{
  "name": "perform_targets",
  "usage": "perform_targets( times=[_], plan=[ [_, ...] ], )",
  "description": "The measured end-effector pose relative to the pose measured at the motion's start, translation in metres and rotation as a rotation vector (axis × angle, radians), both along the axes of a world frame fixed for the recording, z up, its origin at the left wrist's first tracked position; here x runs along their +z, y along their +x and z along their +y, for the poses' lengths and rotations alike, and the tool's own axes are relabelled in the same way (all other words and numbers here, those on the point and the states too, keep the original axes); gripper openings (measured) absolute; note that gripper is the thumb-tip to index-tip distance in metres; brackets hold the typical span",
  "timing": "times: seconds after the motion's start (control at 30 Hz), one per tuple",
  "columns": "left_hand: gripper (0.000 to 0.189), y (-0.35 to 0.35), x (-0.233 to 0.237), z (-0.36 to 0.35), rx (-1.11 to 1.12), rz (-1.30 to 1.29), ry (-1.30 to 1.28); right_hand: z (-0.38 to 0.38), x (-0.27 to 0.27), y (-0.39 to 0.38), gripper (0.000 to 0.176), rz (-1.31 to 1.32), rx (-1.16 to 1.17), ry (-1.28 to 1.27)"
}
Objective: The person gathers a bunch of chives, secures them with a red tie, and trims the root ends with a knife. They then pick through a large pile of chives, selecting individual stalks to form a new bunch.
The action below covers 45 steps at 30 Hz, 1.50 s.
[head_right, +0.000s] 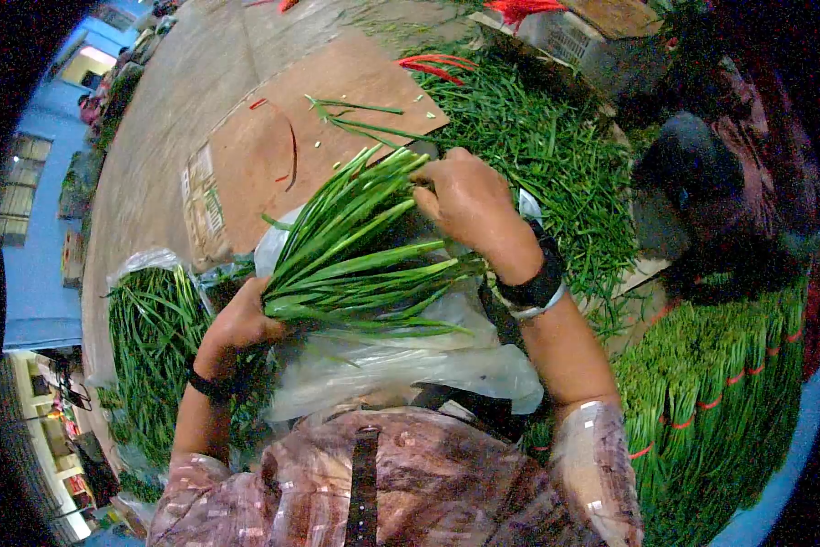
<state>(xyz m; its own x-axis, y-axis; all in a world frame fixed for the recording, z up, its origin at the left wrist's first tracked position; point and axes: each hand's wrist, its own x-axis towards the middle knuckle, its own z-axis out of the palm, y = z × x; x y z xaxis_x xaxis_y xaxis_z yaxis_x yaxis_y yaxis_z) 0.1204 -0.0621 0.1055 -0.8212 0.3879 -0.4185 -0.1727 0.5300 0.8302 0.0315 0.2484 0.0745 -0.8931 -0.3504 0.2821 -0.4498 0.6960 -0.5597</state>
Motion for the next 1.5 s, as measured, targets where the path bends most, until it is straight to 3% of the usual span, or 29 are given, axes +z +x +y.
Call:
perform_targets(
  times=[0.17, 0.27, 0.37, 0.5, 0.6, 0.73, 0.77, 0.9, 1.03, 1.2, 1.27, 1.33, 1.4, 1.5],
  plan=[
    [0.036, 0.001, 0.004, 0.002, -0.002, -0.008, -0.016, -0.011, 0.008, -0.004, 0.020, 0.005, 0.119, 0.059],
    [0.035, 0.002, -0.004, -0.002, -0.003, 0.028, -0.005, -0.012, 0.003, -0.010, 0.020, -0.123, 0.173, 0.066],
    [0.035, 0.003, -0.008, -0.005, -0.005, 0.025, -0.014, -0.005, -0.006, -0.009, 0.017, -0.056, 0.229, -0.161],
    [0.036, 0.003, -0.007, -0.006, -0.019, 0.078, -0.113, 0.007, 0.005, -0.004, 0.016, -0.346, 0.241, -0.360],
    [0.037, 0.004, -0.007, -0.003, 0.019, 0.113, -0.106, 0.006, 0.001, 0.002, 0.016, -0.171, 0.263, -0.307],
    [0.040, 0.004, -0.012, -0.003, 0.062, 0.188, -0.134, 0.005, -0.011, 0.005, 0.015, -0.177, 0.255, -0.353],
    [0.040, 0.004, -0.012, -0.002, 0.046, 0.217, -0.168, 0.005, -0.010, 0.009, 0.014, -0.147, 0.246, -0.248],
    [0.044, 0.006, -0.011, 0.004, 0.014, 0.234, -0.285, -0.005, -0.018, 0.014, 0.011, 0.109, 0.046, 0.139],
    [0.044, 0.006, -0.015, 0.008, 0.023, 0.268, -0.288, -0.011, -0.039, 0.015, 0.007, 0.195, -0.202, 0.195],
    [0.043, 0.004, -0.011, 0.010, -0.008, 0.275, -0.406, 0.031, -0.059, 0.007, 0.013, 0.231, -0.507, 0.087],
    [0.043, 0.004, -0.015, 0.007, -0.010, 0.286, -0.406, 0.062, -0.067, 0.003, 0.016, 0.050, -0.630, -0.159],
    [0.043, 0.005, -0.019, 0.003, 0.006, 0.295, -0.388, 0.121, -0.106, -0.014, 0.019, -0.029, -0.626, -0.356],
    [0.045, 0.004, -0.022, 0.000, 0.002, 0.309, -0.360, 0.161, -0.121, -0.015, 0.029, -0.291, -0.727, -0.533],
    [0.046, 0.004, -0.022, 0.001, -0.002, 0.337, -0.346, 0.179, -0.137, -0.005, 0.037, -0.519, -0.826, 0.529]
  ],
)
